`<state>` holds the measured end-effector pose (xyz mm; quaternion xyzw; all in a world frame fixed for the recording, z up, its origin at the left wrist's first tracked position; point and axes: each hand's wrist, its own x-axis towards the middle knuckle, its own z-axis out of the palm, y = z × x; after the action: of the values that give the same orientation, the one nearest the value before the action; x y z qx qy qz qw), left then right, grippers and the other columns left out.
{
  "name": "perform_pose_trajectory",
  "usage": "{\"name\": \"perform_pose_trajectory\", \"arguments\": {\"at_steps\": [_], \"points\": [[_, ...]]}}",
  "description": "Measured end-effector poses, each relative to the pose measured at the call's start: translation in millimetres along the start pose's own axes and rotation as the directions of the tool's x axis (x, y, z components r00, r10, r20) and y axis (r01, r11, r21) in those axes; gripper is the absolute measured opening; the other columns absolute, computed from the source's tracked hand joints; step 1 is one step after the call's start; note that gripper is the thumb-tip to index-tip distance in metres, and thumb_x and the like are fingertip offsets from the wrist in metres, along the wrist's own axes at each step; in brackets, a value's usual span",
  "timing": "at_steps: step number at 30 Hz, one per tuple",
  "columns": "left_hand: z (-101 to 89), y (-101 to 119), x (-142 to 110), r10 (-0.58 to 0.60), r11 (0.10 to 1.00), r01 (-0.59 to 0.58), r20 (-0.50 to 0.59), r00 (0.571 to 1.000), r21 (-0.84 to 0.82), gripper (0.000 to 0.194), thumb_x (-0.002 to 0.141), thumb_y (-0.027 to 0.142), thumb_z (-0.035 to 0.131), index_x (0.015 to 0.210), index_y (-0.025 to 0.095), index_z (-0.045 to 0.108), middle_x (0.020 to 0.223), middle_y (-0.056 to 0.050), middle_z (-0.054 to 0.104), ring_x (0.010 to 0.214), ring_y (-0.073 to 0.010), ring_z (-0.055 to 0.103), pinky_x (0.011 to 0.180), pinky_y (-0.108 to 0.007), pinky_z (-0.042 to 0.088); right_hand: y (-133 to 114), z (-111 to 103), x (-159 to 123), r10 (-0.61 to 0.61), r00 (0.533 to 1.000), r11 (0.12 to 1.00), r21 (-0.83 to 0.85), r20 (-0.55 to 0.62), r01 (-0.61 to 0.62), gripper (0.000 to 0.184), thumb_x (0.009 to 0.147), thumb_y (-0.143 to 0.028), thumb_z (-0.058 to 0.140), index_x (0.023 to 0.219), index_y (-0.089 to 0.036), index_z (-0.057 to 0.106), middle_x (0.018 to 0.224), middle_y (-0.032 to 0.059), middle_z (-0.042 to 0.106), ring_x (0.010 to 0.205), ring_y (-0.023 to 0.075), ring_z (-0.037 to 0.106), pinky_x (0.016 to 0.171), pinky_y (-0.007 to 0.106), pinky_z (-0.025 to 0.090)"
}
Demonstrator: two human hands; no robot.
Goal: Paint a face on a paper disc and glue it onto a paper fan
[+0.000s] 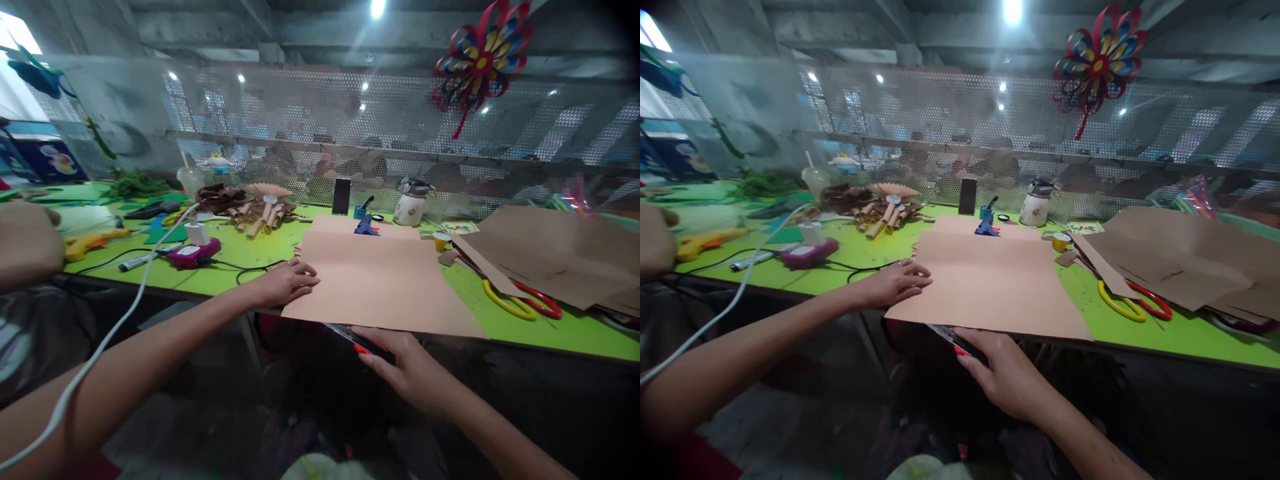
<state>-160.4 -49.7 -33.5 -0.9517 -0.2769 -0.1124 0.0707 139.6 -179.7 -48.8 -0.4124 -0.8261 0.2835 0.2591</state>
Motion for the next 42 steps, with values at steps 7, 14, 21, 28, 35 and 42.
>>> {"name": "perform_pose_trajectory", "arguments": {"at_steps": [7,14,21,28,35,42], "points": [[1.0,5,1,0.041,0.998,-0.040,-0.003,0.999,0.048,0.030,0.092,0.034,0.055,0.118,0.018,0.057,0.121,-0.008,0.058,0.106,-0.0213,0.058,0.091,-0.045,0.049,-6,-2,6,0.006,1.000,1.000,0.016,0.020,-0.007,0.038,0.092,-0.030,0.054,0.129,-0.022,0.060,0.126,0.0062,0.067,0.115,0.0223,0.061,0.100,0.036,0.046],[2.1,5,4,0.061,0.997,-0.062,0.017,0.998,0.052,0.032,0.092,0.036,0.056,0.118,0.018,0.056,0.122,-0.009,0.057,0.106,-0.0217,0.058,0.091,-0.045,0.049,-9,4,14,-0.038,0.999,0.999,0.018,0.017,0.037,0.039,0.091,-0.027,0.054,0.130,-0.023,0.060,0.123,0.0088,0.068,0.114,0.0251,0.063,0.098,0.040,0.048],[2.8,4,3,0.053,0.996,-0.054,0.022,0.998,0.069,0.032,0.092,0.036,0.056,0.119,0.018,0.056,0.122,-0.009,0.057,0.106,-0.0215,0.058,0.091,-0.045,0.049,-15,8,21,-0.071,0.997,0.997,0.013,0.027,0.071,0.039,0.091,-0.027,0.054,0.129,-0.024,0.060,0.118,0.0100,0.070,0.108,0.0269,0.065,0.094,0.042,0.050],[3.2,4,2,0.055,0.994,-0.058,0.037,0.998,0.093,0.031,0.092,0.036,0.055,0.118,0.018,0.056,0.120,-0.008,0.058,0.103,-0.0204,0.059,0.088,-0.043,0.051,-18,16,26,-0.095,0.995,0.995,-0.007,0.021,0.095,0.038,0.092,-0.027,0.054,0.129,-0.023,0.060,0.119,0.0103,0.070,0.110,0.0264,0.064,0.096,0.040,0.048],[4.3,3,2,0.059,0.994,-0.061,0.025,0.998,0.092,0.031,0.092,0.036,0.056,0.118,0.018,0.056,0.120,-0.008,0.058,0.103,-0.0207,0.059,0.088,-0.043,0.051,-24,27,30,-0.094,0.996,0.994,-0.053,0.007,0.094,0.039,0.091,-0.027,0.054,0.129,-0.019,0.060,0.121,0.0122,0.068,0.113,0.0275,0.063,0.097,0.041,0.047],[5.4,3,1,0.055,0.995,-0.055,0.003,0.998,0.083,0.032,0.092,0.036,0.056,0.118,0.018,0.056,0.121,-0.009,0.057,0.104,-0.0212,0.059,0.089,-0.044,0.050,-32,28,30,-0.107,0.994,0.989,-0.103,-0.006,0.106,0.038,0.092,-0.025,0.052,0.128,-0.018,0.059,0.126,0.0124,0.065,0.117,0.0273,0.060,0.100,0.041,0.046]]}}
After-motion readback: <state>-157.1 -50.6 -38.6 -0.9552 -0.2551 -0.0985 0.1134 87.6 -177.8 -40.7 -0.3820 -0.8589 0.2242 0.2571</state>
